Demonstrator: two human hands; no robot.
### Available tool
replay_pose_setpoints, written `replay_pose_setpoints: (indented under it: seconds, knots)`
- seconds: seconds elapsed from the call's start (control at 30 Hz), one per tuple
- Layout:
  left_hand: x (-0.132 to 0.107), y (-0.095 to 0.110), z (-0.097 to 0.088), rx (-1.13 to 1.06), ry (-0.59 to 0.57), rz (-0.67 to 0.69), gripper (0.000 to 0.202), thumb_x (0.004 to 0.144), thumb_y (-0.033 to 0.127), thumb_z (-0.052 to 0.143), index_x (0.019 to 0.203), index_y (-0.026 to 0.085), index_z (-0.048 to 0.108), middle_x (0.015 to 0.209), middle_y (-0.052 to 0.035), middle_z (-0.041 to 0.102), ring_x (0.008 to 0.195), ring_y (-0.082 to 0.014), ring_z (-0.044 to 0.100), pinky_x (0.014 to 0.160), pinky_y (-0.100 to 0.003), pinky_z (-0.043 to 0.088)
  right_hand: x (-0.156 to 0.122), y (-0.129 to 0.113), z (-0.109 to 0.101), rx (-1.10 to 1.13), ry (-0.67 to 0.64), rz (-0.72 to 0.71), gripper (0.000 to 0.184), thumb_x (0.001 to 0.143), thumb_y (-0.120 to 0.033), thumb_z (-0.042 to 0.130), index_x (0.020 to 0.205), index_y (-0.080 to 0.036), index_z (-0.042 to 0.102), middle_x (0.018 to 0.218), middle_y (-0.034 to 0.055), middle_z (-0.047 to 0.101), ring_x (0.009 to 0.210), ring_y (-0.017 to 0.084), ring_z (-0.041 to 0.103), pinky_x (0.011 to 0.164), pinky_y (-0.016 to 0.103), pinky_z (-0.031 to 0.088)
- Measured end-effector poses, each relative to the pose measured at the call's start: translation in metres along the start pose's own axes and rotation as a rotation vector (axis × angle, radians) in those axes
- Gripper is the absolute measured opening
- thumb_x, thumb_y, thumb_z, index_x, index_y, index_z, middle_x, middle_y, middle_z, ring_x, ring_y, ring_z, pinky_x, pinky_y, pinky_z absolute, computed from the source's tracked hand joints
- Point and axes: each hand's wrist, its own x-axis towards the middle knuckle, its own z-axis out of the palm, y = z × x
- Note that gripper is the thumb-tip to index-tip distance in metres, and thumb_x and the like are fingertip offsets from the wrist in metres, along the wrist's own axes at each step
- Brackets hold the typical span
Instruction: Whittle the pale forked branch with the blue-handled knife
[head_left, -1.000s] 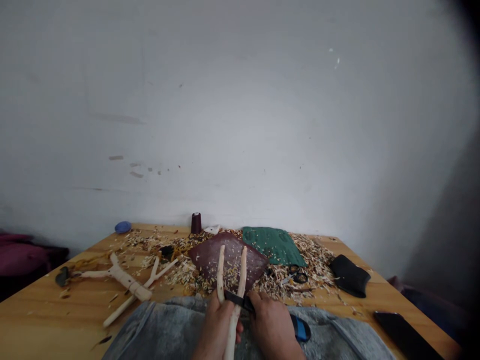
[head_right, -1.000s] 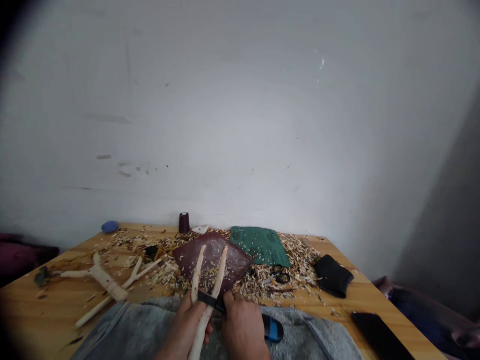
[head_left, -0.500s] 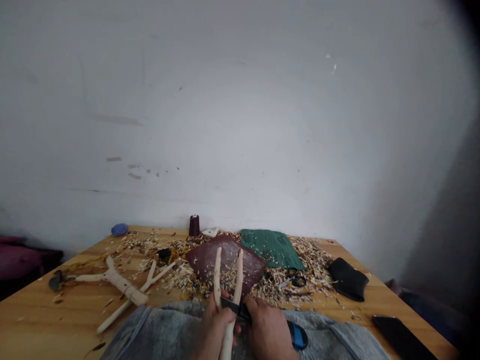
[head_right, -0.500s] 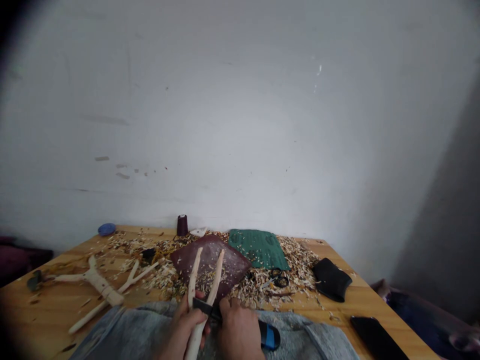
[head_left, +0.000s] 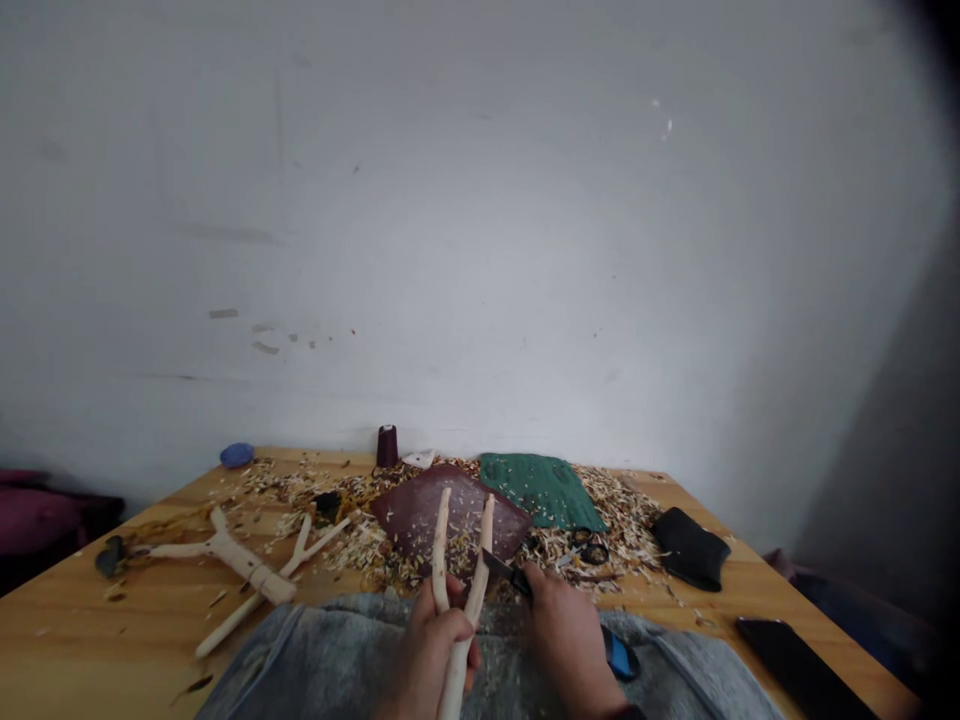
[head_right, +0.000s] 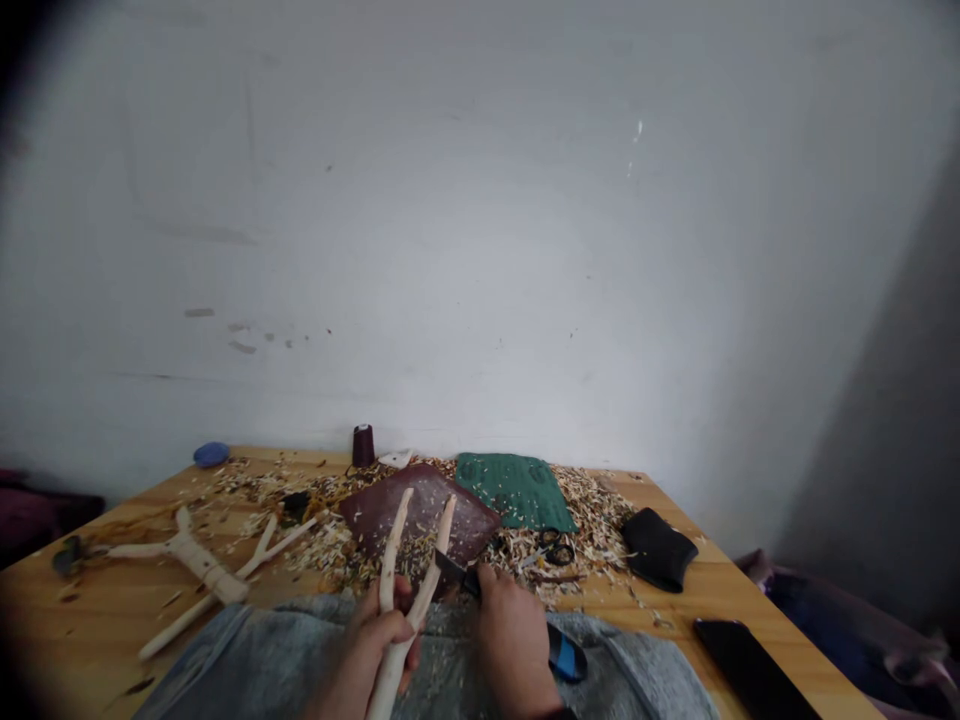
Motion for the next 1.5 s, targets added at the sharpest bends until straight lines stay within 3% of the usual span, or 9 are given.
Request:
replay_pose_setpoints:
  seconds: [0.17, 0.3, 0.63, 0.8, 0.9, 1.17, 1.37, 1.5]
  knots:
    - [-0.001, 0.004, 0.001, -0.007, 0.026, 0.0, 0.036, 0.057, 0.022, 0.051, 0.091, 0.024, 0.041, 0.055, 0.0069, 0.054, 0.042, -0.0117, 0.049, 0.037, -0.019, 0.031, -0.008, -0.012, 0.001, 0.07, -0.009, -0.118, 0.034, 0.079, -0.008, 0.046, 0.101, -0.026, 0.064, 0.091, 0.0034, 0.071, 0.082, 0.018, 0.067, 0.066, 0.023, 0.039]
    - [-0.002, 0.007, 0.001, -0.018, 0.091, 0.007, 0.04, 0.053, 0.019, 0.053, 0.092, 0.023, 0.043, 0.055, 0.0071, 0.053, 0.042, -0.0118, 0.05, 0.037, -0.02, 0.032, -0.015, -0.028, 0.003, 0.079, -0.046, -0.185, 0.025, 0.08, -0.017, 0.05, 0.098, -0.025, 0.065, 0.091, 0.0044, 0.07, 0.08, 0.02, 0.067, 0.063, 0.024, 0.039]
    - [-0.006, 0.007, 0.003, -0.017, 0.044, 0.003, 0.037, 0.057, 0.017, 0.052, 0.092, 0.024, 0.041, 0.06, 0.0052, 0.056, 0.043, -0.0112, 0.05, 0.038, -0.018, 0.028, -0.004, -0.005, 0.001, 0.032, 0.001, -0.061, 0.035, 0.081, -0.007, 0.042, 0.1, -0.025, 0.064, 0.09, 0.0041, 0.071, 0.08, 0.019, 0.067, 0.063, 0.024, 0.038]
    - [-0.005, 0.009, 0.003, 0.002, 0.082, -0.004, 0.038, 0.054, 0.016, 0.053, 0.09, 0.023, 0.044, 0.058, 0.0065, 0.053, 0.044, -0.0117, 0.051, 0.039, -0.019, 0.031, -0.013, -0.021, 0.002, 0.073, -0.042, -0.178, 0.025, 0.079, -0.014, 0.05, 0.098, -0.025, 0.064, 0.09, 0.0041, 0.07, 0.081, 0.019, 0.066, 0.065, 0.024, 0.039]
    - [-0.003, 0.007, 0.001, -0.002, 0.082, 0.013, 0.039, 0.055, 0.015, 0.054, 0.092, 0.023, 0.044, 0.059, 0.0069, 0.053, 0.043, -0.0112, 0.051, 0.04, -0.019, 0.031, -0.015, -0.027, 0.004, 0.056, -0.052, -0.176, 0.021, 0.08, -0.017, 0.052, 0.096, -0.024, 0.064, 0.091, 0.0049, 0.07, 0.079, 0.02, 0.066, 0.064, 0.024, 0.039]
    - [-0.002, 0.004, 0.001, 0.033, 0.02, 0.016, 0.038, 0.057, 0.015, 0.049, 0.093, 0.023, 0.041, 0.06, 0.0051, 0.057, 0.041, -0.0104, 0.048, 0.038, -0.018, 0.029, -0.002, 0.001, 0.0, -0.009, 0.004, -0.034, 0.031, 0.08, -0.007, 0.043, 0.098, -0.024, 0.064, 0.09, 0.0058, 0.071, 0.08, 0.02, 0.067, 0.063, 0.024, 0.039]
    - [-0.002, 0.008, 0.002, 0.038, 0.076, 0.014, 0.04, 0.055, 0.016, 0.05, 0.093, 0.023, 0.039, 0.058, 0.0076, 0.051, 0.041, -0.0101, 0.049, 0.037, -0.018, 0.029, -0.012, -0.02, 0.001, 0.055, -0.045, -0.189, 0.025, 0.081, -0.014, 0.047, 0.097, -0.024, 0.064, 0.09, 0.0046, 0.071, 0.078, 0.018, 0.066, 0.063, 0.022, 0.038]
    - [-0.004, 0.01, 0.002, 0.038, 0.075, 0.01, 0.04, 0.053, 0.017, 0.049, 0.091, 0.023, 0.039, 0.056, 0.0077, 0.051, 0.041, -0.0105, 0.048, 0.036, -0.018, 0.03, -0.011, -0.02, 0.002, 0.032, -0.033, -0.16, 0.031, 0.08, -0.009, 0.045, 0.098, -0.025, 0.064, 0.09, 0.0044, 0.07, 0.079, 0.019, 0.067, 0.063, 0.023, 0.038]
